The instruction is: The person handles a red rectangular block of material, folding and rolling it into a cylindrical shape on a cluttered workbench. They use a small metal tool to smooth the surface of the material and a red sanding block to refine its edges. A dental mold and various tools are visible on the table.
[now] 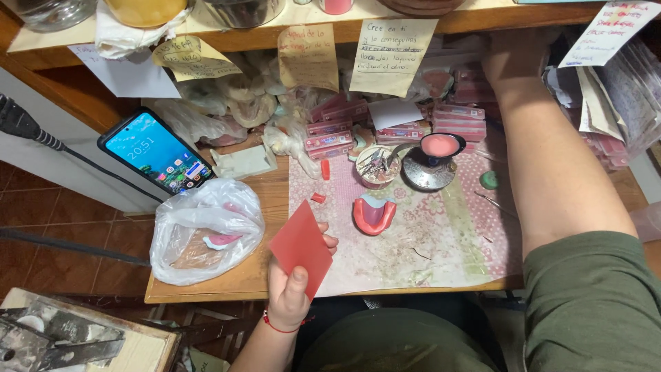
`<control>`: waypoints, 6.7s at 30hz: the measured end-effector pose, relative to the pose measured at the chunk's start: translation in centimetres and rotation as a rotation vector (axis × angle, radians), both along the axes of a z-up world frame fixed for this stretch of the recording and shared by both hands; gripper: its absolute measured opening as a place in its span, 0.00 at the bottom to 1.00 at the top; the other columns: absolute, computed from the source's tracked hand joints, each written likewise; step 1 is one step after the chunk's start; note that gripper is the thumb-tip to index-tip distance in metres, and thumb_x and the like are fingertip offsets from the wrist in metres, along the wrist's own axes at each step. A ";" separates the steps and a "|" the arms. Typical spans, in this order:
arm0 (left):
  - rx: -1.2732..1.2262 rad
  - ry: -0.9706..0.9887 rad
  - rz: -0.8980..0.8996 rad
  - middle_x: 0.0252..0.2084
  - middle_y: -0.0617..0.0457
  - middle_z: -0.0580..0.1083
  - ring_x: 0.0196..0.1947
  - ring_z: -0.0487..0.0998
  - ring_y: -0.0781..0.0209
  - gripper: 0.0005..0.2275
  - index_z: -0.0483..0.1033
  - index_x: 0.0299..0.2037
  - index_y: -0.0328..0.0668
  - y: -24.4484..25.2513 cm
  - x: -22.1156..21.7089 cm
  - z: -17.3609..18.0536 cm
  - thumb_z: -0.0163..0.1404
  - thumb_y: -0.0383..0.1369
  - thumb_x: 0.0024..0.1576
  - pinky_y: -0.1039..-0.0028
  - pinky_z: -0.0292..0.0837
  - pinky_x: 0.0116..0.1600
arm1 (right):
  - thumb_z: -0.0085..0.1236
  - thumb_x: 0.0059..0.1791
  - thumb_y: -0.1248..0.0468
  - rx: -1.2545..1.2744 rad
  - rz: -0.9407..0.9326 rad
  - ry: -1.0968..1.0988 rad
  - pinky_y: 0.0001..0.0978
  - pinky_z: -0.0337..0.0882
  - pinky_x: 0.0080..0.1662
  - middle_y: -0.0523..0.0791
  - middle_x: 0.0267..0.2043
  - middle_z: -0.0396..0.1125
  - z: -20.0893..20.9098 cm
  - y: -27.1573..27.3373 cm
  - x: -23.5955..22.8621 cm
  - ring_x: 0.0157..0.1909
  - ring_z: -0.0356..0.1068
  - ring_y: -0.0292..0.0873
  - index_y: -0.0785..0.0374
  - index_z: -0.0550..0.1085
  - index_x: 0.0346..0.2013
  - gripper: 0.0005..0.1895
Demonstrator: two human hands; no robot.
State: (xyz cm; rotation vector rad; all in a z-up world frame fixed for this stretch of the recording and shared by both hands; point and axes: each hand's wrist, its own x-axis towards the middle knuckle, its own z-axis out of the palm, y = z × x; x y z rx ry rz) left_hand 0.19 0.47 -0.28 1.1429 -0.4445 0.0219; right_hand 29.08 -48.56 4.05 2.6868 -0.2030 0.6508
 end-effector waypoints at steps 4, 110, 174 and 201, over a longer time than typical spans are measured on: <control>0.022 0.002 0.002 0.57 0.38 0.73 0.50 0.80 0.48 0.33 0.71 0.57 0.26 0.0 0.0 0.2 0.50 0.57 0.60 0.62 0.80 0.52 | 0.51 0.51 0.55 0.027 -0.053 0.059 0.54 0.79 0.38 0.52 0.46 0.78 0.3 0.0 -0.5 0.46 0.77 0.63 0.41 0.79 0.57 0.20; 1.736 -0.466 0.008 0.55 0.50 0.74 0.53 0.69 0.44 0.39 0.68 0.63 0.51 -3.9 9.4 7.4 0.66 0.54 0.41 0.56 0.57 0.51 | 0.68 0.49 0.65 0.568 0.783 -0.242 0.45 0.67 0.44 0.49 0.38 0.70 -2.4 9.8 -35.2 0.37 0.68 0.51 0.63 0.81 0.37 0.06; 0.896 -0.752 0.127 0.14 0.57 0.68 0.21 0.76 0.52 0.06 0.77 0.28 0.52 -7.9 9.7 6.8 0.61 0.36 0.55 0.66 0.73 0.32 | 0.50 0.55 0.59 0.005 0.928 0.085 0.33 0.77 0.46 0.51 0.48 0.76 0.1 9.1 -34.7 0.51 0.77 0.49 0.61 0.76 0.52 0.15; 0.960 -1.231 0.073 0.39 0.56 0.80 0.37 0.81 0.60 0.11 0.81 0.43 0.51 -14.3 6.5 0.5 0.53 0.45 0.61 0.69 0.72 0.41 | 0.53 0.53 0.56 0.074 0.888 0.118 0.37 0.77 0.49 0.50 0.48 0.76 0.3 7.7 -32.9 0.52 0.77 0.48 0.61 0.77 0.51 0.16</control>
